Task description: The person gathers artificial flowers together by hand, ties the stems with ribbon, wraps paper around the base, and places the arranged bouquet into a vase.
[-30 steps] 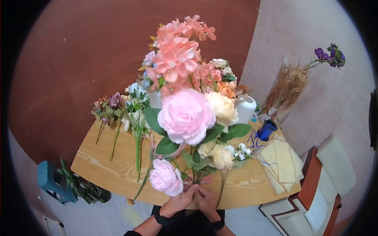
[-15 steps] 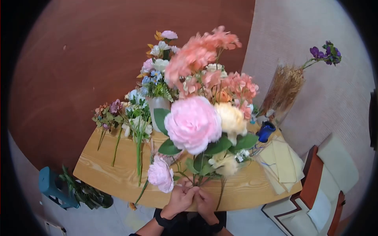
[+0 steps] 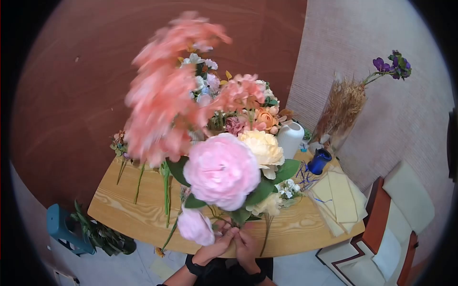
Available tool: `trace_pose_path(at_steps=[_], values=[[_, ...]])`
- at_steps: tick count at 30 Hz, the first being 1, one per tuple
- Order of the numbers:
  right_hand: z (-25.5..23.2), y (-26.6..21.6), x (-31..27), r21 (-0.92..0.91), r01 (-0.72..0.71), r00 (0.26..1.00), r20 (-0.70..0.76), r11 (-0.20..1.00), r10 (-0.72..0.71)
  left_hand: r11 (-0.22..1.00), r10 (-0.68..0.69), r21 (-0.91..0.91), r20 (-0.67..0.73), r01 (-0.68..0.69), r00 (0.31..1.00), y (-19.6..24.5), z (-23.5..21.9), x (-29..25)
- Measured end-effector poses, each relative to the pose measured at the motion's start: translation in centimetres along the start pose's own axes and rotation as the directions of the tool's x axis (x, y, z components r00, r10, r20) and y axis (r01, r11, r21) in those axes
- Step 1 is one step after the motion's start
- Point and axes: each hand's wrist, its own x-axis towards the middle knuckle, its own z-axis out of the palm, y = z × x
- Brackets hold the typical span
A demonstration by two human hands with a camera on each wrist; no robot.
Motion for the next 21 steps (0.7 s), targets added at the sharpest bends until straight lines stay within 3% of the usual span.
trace_pose_path(at_steps=[2,5,8,10,12,16,18,21], values=[[0.3,0.3,-0.4,0.033,-0.014,0.999,-0.031,0.999,0.015,0.984,-0.036,-0.167,0.117,0.055,0.992,1.3,-0.2,0.2],[1.1,0.7,-0.8,0.079,0.001,0.993,-0.115,0.997,0.008,0.949,-0.034,-0.304,0.165,0.083,0.986,2.7,0.5,0.7],[1.2,0.7,-1.1,0.052,0.032,0.982,-0.187,0.998,-0.022,0.980,-0.003,-0.196,0.153,0.033,0.988,3.1,0.6,0.7],[1.1,0.9,-1.3,0.011,0.026,0.978,-0.206,1.000,-0.023,0.976,0.008,-0.216,0.144,0.024,0.989,4.3,0.8,1.2],[1.3,1.4,-1.4,0.116,-0.007,0.964,-0.264,0.993,0.038,0.972,0.010,-0.234,0.132,0.021,0.991,4.9,0.8,1.5],[0.9,0.8,-1.2,0.182,-0.011,0.977,-0.207,0.983,0.049,0.941,-0.048,-0.323,0.164,0.099,0.985,4.4,0.0,2.0],[0.6,0.3,-0.9,0.220,-0.066,0.981,-0.165,0.973,0.104,0.871,-0.058,-0.446,0.317,0.203,0.947,4.6,-0.4,2.2],[0.0,-0.7,-0.7,0.207,-0.065,0.985,-0.144,0.976,0.097,0.850,-0.062,-0.467,0.370,0.243,0.927,4.9,-0.8,2.4]])
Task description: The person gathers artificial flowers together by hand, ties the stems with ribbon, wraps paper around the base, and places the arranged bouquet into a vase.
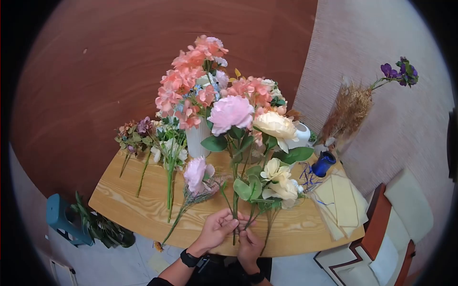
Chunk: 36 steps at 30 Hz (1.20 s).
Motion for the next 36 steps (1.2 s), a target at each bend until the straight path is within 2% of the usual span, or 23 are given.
trace_pose_path(at_steps=[4,6,7,9,13,15,17,19,20,21,23,24,25,27,28,29,31,32,34,36], values=[[1.1,-1.7,0.0,0.092,-0.021,0.996,-0.082,0.996,0.028,1.000,0.007,-0.026,-0.012,-0.008,1.000,-0.4,1.0,-0.2],[1.3,-1.8,0.1,0.048,0.094,0.987,-0.137,0.994,-0.087,0.985,0.056,0.168,-0.089,-0.040,0.994,-1.3,1.3,-0.1],[1.4,-1.3,0.0,0.043,0.096,0.986,-0.138,0.994,-0.089,0.986,0.057,0.164,-0.088,-0.042,0.995,-1.3,1.4,0.0],[1.3,-0.4,-0.3,0.049,0.080,0.990,-0.125,0.996,-0.073,0.955,0.110,0.280,-0.029,-0.098,0.993,-1.1,1.8,0.0],[0.9,-1.1,-0.3,0.003,0.059,0.995,-0.079,0.998,-0.059,0.962,0.020,0.274,-0.060,-0.003,0.998,0.4,1.7,-0.4],[0.3,-0.8,0.1,-0.164,0.081,0.997,0.019,0.983,-0.079,0.918,0.030,0.397,-0.051,-0.008,0.998,0.1,1.3,-0.6],[0.0,1.2,0.2,-0.215,0.078,0.996,-0.031,0.974,-0.087,0.933,0.013,0.360,-0.090,0.021,0.996,-0.9,1.0,-1.0],[-0.9,3.8,0.3,-0.285,0.189,0.979,-0.016,0.940,-0.201,0.931,0.072,0.361,-0.054,-0.048,0.996,0.0,1.3,-1.0],[-0.6,1.5,0.2,-0.259,0.133,0.991,0.001,0.957,-0.137,0.949,0.101,0.309,-0.095,-0.067,0.990,-1.6,0.6,-0.7],[-0.3,0.3,-0.1,-0.263,0.131,0.991,0.002,0.956,-0.135,0.950,0.099,0.305,-0.097,-0.065,0.990,-1.7,1.0,-0.9],[0.4,-0.9,-0.1,-0.259,0.169,0.982,-0.044,0.951,-0.186,0.916,0.132,0.401,-0.257,-0.018,0.957,-1.3,1.9,-1.0],[0.3,-0.9,-0.2,-0.256,0.170,0.982,-0.036,0.951,-0.185,0.854,0.230,0.518,-0.299,-0.045,0.926,-1.9,1.4,-1.3],[0.2,-0.4,-0.1,-0.256,0.176,0.981,-0.034,0.951,-0.191,0.854,0.235,0.518,-0.296,-0.051,0.926,-1.6,1.2,-1.2],[0.4,0.5,0.4,0.082,0.127,0.989,-0.084,0.988,-0.121,0.902,0.289,0.406,-0.315,-0.147,0.904,-0.8,1.0,-1.1],[0.2,0.6,0.6,0.084,0.132,0.989,-0.084,0.988,-0.125,0.962,0.236,0.205,-0.297,-0.180,0.925,-0.3,1.3,-1.3],[-0.1,0.0,0.8,0.036,0.093,0.994,-0.063,0.995,-0.091,0.961,0.240,0.206,-0.295,-0.184,0.925,0.1,1.5,-1.5],[-0.4,-0.2,1.3,-0.008,0.063,0.997,-0.042,0.998,-0.063,0.955,0.265,-0.054,-0.274,-0.290,0.924,0.7,1.4,-2.0],[-0.4,0.0,1.4,-0.011,0.042,0.999,-0.017,0.999,-0.042,0.948,0.273,-0.088,-0.278,-0.307,0.921,0.7,1.1,-2.1],[-0.7,-0.1,1.5,-0.015,0.018,1.000,0.011,1.000,-0.018,0.952,0.277,-0.055,-0.254,-0.300,0.927,0.0,0.3,-2.0],[-0.7,-1.9,1.3,-0.253,0.135,0.982,0.166,0.958,-0.094,0.957,0.276,-0.021,-0.241,-0.290,0.930,-0.2,0.0,-2.1]])
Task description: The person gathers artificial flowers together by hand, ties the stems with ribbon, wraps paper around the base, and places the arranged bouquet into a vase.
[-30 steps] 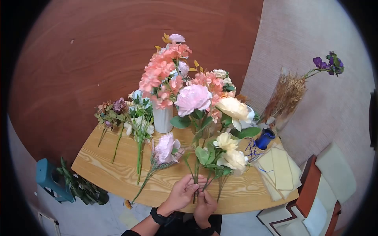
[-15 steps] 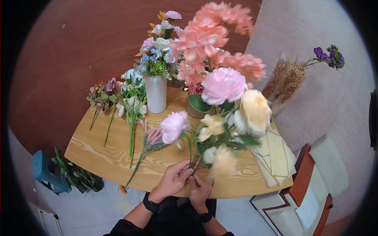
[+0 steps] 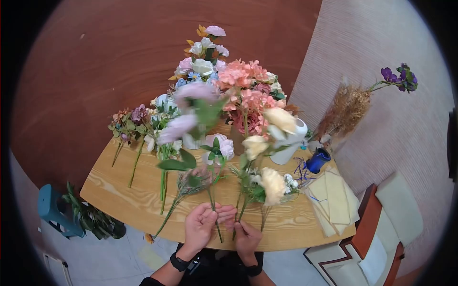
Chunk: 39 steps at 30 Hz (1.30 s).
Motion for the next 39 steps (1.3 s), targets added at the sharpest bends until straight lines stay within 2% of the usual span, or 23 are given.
trace_pose_path(at_steps=[1,3,7,10,12,13,15,16,18,19,21,22,24,25,27,28,30,34,36,37,39], values=[[0.1,0.4,-0.1,0.004,-0.005,1.000,0.008,1.000,0.005,1.000,-0.001,0.028,-0.031,0.002,1.000,-0.1,0.2,-0.1],[0.6,1.3,-0.6,0.275,-0.121,0.992,0.053,0.954,0.110,0.998,-0.008,0.063,-0.078,0.013,0.997,-0.4,0.2,-0.5],[0.0,0.3,-1.1,0.271,-0.228,0.971,0.138,0.935,0.197,0.999,-0.032,0.031,-0.135,0.037,0.990,-1.0,0.0,-1.4],[-0.9,0.2,-1.6,0.138,-0.253,0.944,0.250,0.958,0.213,0.997,-0.058,0.032,-0.178,0.064,0.982,-1.8,-0.8,-2.4],[-1.3,1.4,-2.3,-0.014,-0.219,0.957,0.193,0.976,0.218,0.995,-0.075,0.045,-0.207,0.086,0.975,-2.2,-1.1,-3.0],[-1.4,1.6,-2.7,-0.025,-0.226,0.954,0.195,0.974,0.227,0.995,-0.087,0.021,-0.237,0.094,0.968,-2.4,-1.1,-3.3],[-1.4,1.6,-3.4,-0.068,-0.191,0.977,0.085,0.979,0.196,0.994,-0.105,-0.013,-0.272,0.106,0.957,-2.8,-0.9,-3.7],[-1.4,1.3,-3.6,-0.077,-0.196,0.975,0.090,0.978,0.202,0.993,-0.115,-0.058,-0.290,0.102,0.950,-3.0,-0.7,-3.9],[-1.5,0.4,-4.0,-0.145,-0.151,0.986,-0.090,0.978,0.139,0.989,-0.129,-0.108,-0.307,0.100,0.943,-3.2,-0.3,-4.1],[-1.4,0.4,-4.0,-0.149,-0.153,0.986,-0.092,0.977,0.140,0.992,-0.101,-0.103,-0.329,0.071,0.939,-2.9,0.1,-4.1],[-1.4,0.5,-4.1,0.170,-0.113,0.952,-0.263,0.979,0.156,0.994,-0.074,-0.095,-0.346,0.043,0.935,-2.7,0.5,-4.1],[-1.6,0.2,-4.1,0.171,-0.112,0.951,-0.267,0.979,0.155,0.999,-0.042,-0.047,-0.357,0.027,0.933,-2.7,0.7,-4.1],[-2.1,-1.2,-3.8,0.266,-0.143,0.964,-0.182,0.953,0.195,1.000,-0.012,0.003,-0.360,0.014,0.933,-2.8,1.1,-3.9],[-1.9,-1.7,-3.7,0.269,-0.142,0.962,-0.191,0.953,0.198,0.999,-0.026,0.013,-0.310,0.032,0.950,-2.9,1.3,-3.7],[-1.5,-2.2,-3.6,0.338,-0.269,0.948,-0.076,0.902,0.311,0.998,-0.049,0.032,-0.250,0.058,0.967,-2.9,1.8,-3.4],[-1.5,-1.9,-3.6,0.345,-0.268,0.946,-0.085,0.900,0.314,0.993,-0.105,0.033,-0.220,0.115,0.970,-3.0,2.0,-3.2],[-1.5,-0.9,-3.4,0.079,-0.180,0.981,-0.059,0.981,0.185,0.984,-0.160,0.045,-0.188,0.172,0.969,-2.9,2.2,-2.8],[-2.1,-0.6,-3.3,0.082,-0.165,0.986,0.000,0.983,0.166,0.982,-0.162,0.074,-0.161,0.175,0.974,-2.9,2.2,-2.4],[-2.4,-1.2,-3.1,-0.025,-0.186,0.982,0.039,0.982,0.187,0.972,-0.218,0.060,-0.147,0.229,0.965,-3.2,2.3,-2.4],[-2.4,-1.0,-3.1,-0.019,-0.189,0.981,0.029,0.982,0.189,0.970,-0.224,0.066,-0.140,0.234,0.965,-3.4,2.4,-2.4],[-2.2,-0.5,-2.9,0.026,-0.210,0.977,0.044,0.977,0.209,0.970,-0.160,0.160,-0.145,0.182,0.976,-3.8,2.7,-2.4]])
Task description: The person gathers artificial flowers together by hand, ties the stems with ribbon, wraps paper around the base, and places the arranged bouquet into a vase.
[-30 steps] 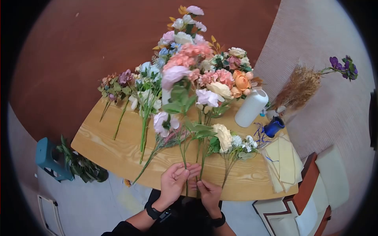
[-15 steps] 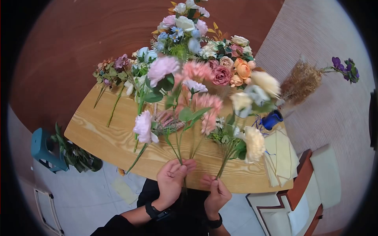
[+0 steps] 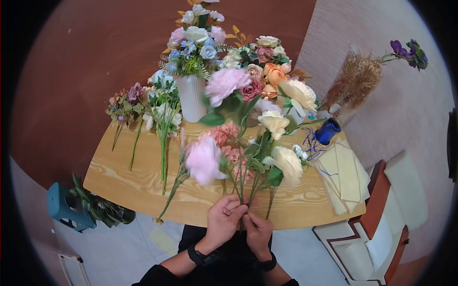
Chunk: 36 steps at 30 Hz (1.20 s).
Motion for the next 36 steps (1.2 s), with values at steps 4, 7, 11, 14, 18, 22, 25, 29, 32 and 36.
trace_pose_path(at_steps=[4,7,11,14,18,22,25,29,32,36], values=[[0.2,-0.5,0.7,-0.008,0.084,0.996,-0.044,0.996,-0.084,0.999,-0.005,0.054,0.141,-0.002,0.990,1.1,0.0,0.7],[0.2,0.2,1.4,-0.113,0.190,0.978,-0.061,0.975,-0.198,0.993,-0.059,0.113,0.157,0.042,0.986,1.9,0.4,1.5],[-0.4,0.6,2.1,-0.127,0.273,0.960,-0.024,0.954,-0.278,0.946,-0.031,0.321,0.241,-0.050,0.970,1.4,-0.8,2.4],[-1.2,-0.1,2.1,-0.157,0.155,0.984,0.108,0.975,-0.139,0.943,-0.078,0.332,0.288,-0.023,0.954,2.1,-1.4,2.7],[-1.3,0.7,3.0,0.016,0.262,0.950,0.174,0.965,-0.261,0.927,-0.228,0.361,0.324,0.103,0.918,3.1,-1.5,3.1],[-1.2,0.0,3.5,0.002,0.313,0.938,0.155,0.950,-0.310,0.906,-0.176,0.424,0.337,0.018,0.925,2.8,-1.8,3.5],[-1.3,-0.8,3.3,-0.153,0.104,0.969,0.238,0.983,-0.065,0.882,-0.270,0.456,0.276,0.122,0.922,1.7,-2.8,3.8],[-0.1,1.0,3.5,0.205,0.076,0.974,0.193,0.976,-0.117,0.818,-0.233,0.575,0.334,-0.002,0.913,2.9,-2.7,4.0],[0.3,1.4,3.6,0.279,-0.008,0.981,0.186,0.960,-0.046,0.859,-0.176,0.512,0.334,-0.021,0.926,3.4,-2.1,3.8],[0.0,3.3,3.2,0.398,-0.173,0.962,0.266,0.901,0.067,0.813,-0.141,0.568,0.402,-0.126,0.905,3.8,-1.6,4.4]])
